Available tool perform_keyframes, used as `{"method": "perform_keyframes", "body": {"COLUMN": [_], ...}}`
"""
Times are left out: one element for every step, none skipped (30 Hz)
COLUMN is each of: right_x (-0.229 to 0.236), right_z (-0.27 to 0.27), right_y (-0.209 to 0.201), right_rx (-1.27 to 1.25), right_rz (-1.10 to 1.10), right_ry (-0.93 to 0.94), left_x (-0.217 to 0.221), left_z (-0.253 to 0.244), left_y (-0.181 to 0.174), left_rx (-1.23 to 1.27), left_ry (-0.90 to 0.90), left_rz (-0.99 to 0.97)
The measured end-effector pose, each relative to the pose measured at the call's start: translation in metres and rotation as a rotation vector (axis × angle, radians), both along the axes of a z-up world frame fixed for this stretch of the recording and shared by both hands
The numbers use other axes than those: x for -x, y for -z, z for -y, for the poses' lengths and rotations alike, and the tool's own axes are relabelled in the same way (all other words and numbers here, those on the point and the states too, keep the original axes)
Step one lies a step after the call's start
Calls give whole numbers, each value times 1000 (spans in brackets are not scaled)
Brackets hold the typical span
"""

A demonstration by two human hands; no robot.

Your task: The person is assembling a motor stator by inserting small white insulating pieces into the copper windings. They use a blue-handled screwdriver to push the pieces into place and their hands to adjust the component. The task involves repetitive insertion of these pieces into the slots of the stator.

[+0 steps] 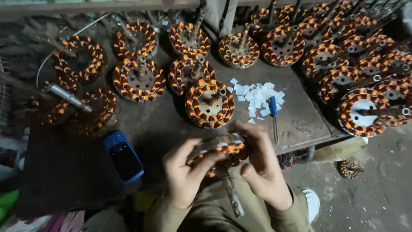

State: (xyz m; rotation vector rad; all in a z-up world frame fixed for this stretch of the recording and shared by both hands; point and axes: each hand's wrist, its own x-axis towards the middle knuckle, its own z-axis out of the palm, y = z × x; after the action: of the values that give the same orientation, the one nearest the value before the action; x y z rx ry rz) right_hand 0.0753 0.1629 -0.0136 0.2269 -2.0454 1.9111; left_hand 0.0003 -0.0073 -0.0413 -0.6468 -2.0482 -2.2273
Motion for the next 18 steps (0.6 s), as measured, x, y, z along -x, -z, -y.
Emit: {"method": "perform_keyframes", "body": {"right_x": [-8, -19, -29, -36, -42, -46, -47, -48, -46, -42, -38, -34, -29, -24, -20, -18, -14, -9], "right_z": [0, 4, 9, 8, 6, 7, 8, 13, 17, 20, 22, 23, 21, 18, 12, 6, -1, -10], "right_y": [-2, -2, -2, -5, -7, -8, -7, -6, -5, -3, -1, -1, -2, -2, -5, -8, -12, -16], "right_rx": [-89, -178, -264, -385, -506, -628, -676, -722, -768, -766, -764, -763, -735, -709, -683, -600, -515, -429], "right_rz": [-80, -162, -243, -289, -334, -369, -376, -377, -377, -364, -350, -343, -332, -321, -310, -236, -161, -84], "right_ry": [133, 266, 402, 356, 309, 262, 229, 199, 169, 181, 193, 203, 237, 270, 304, 380, 453, 523], "left_x": [-2, -2, -2, -1, 0, -1, -1, -3, -4, -7, -10, -11, -10, -9, -7, -5, -3, 0], "left_z": [2, 4, 6, 6, 6, 5, 4, 2, 0, -4, -8, -13, -19, -26, -30, -33, -36, -37], "left_y": [0, 0, 0, -1, -1, -1, 0, 1, 1, 0, -2, -4, -8, -11, -15, -19, -22, -24], "left_rx": [-74, -147, -221, -334, -447, -557, -556, -550, -544, -544, -545, -549, -552, -556, -560, -547, -534, -520], "left_ry": [-3, -6, -8, -15, -20, -26, -52, -77, -101, -84, -67, -52, -19, 15, 49, 107, 164, 219], "left_rz": [78, 152, 226, 309, 392, 486, 542, 604, 665, 678, 691, 697, 701, 704, 707, 657, 607, 558]}}
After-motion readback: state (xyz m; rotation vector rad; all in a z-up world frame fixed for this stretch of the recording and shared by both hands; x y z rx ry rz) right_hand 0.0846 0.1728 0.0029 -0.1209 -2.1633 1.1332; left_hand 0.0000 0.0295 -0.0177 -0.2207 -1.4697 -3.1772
